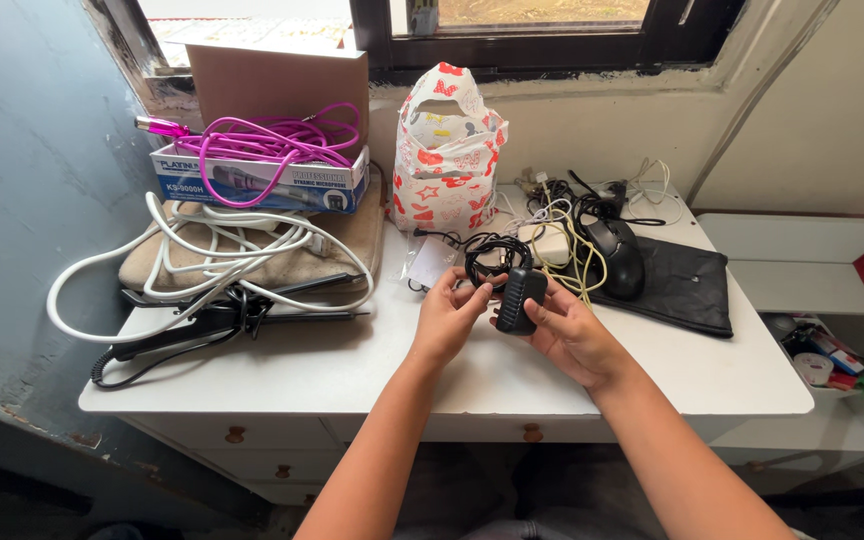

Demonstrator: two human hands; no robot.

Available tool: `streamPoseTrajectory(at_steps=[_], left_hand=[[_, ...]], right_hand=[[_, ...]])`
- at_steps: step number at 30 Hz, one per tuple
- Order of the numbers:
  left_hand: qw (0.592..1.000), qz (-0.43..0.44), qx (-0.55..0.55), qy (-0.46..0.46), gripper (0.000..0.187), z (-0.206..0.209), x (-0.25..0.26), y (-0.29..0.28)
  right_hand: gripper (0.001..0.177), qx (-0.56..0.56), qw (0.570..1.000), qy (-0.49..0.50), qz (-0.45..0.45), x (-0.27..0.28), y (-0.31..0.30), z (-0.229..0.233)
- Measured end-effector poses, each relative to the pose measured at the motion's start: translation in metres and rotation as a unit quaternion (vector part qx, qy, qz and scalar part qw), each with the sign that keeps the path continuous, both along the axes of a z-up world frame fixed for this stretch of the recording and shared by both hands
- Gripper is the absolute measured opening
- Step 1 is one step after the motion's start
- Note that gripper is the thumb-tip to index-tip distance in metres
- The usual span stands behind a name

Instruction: The person untangles a black power adapter cable on a white table, then places it into a patterned plastic bag. They continue to gather other cables and small items from the table and put them into the bag.

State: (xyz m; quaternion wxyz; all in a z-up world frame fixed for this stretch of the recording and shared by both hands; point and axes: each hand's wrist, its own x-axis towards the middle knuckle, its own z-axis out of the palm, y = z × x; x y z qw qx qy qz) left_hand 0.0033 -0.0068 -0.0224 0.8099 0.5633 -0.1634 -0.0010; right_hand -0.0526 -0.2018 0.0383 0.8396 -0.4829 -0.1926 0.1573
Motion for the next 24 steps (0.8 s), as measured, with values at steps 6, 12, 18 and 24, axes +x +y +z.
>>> streamPoseTrajectory(at_steps=[6, 12, 18, 24], left_hand=[[0.998, 0.036, 0.04, -0.014, 0.023, 0.008, -0.009, 0.005], [0.997, 0.031, 0.046, -0.057, 0.02, 0.011, -0.009, 0.01], [0.999, -0.018, 0.048, -0.013, 0.022, 0.026, -0.019, 0.012], [0.997, -0.018, 0.07, -0.015, 0.025, 0.047, -0.018, -0.012]], right_hand=[[0.043, -0.027, 0.999, -0.018, -0.039, 0.005, 0.008, -0.003], [0.042, -0.017, 0.998, -0.014, -0.057, 0.011, 0.008, -0.008], [0.041, -0.003, 0.999, -0.041, -0.034, 0.001, 0.003, 0.005], [0.04, 0.04, 0.996, -0.04, -0.064, 0.001, -0.012, 0.012]])
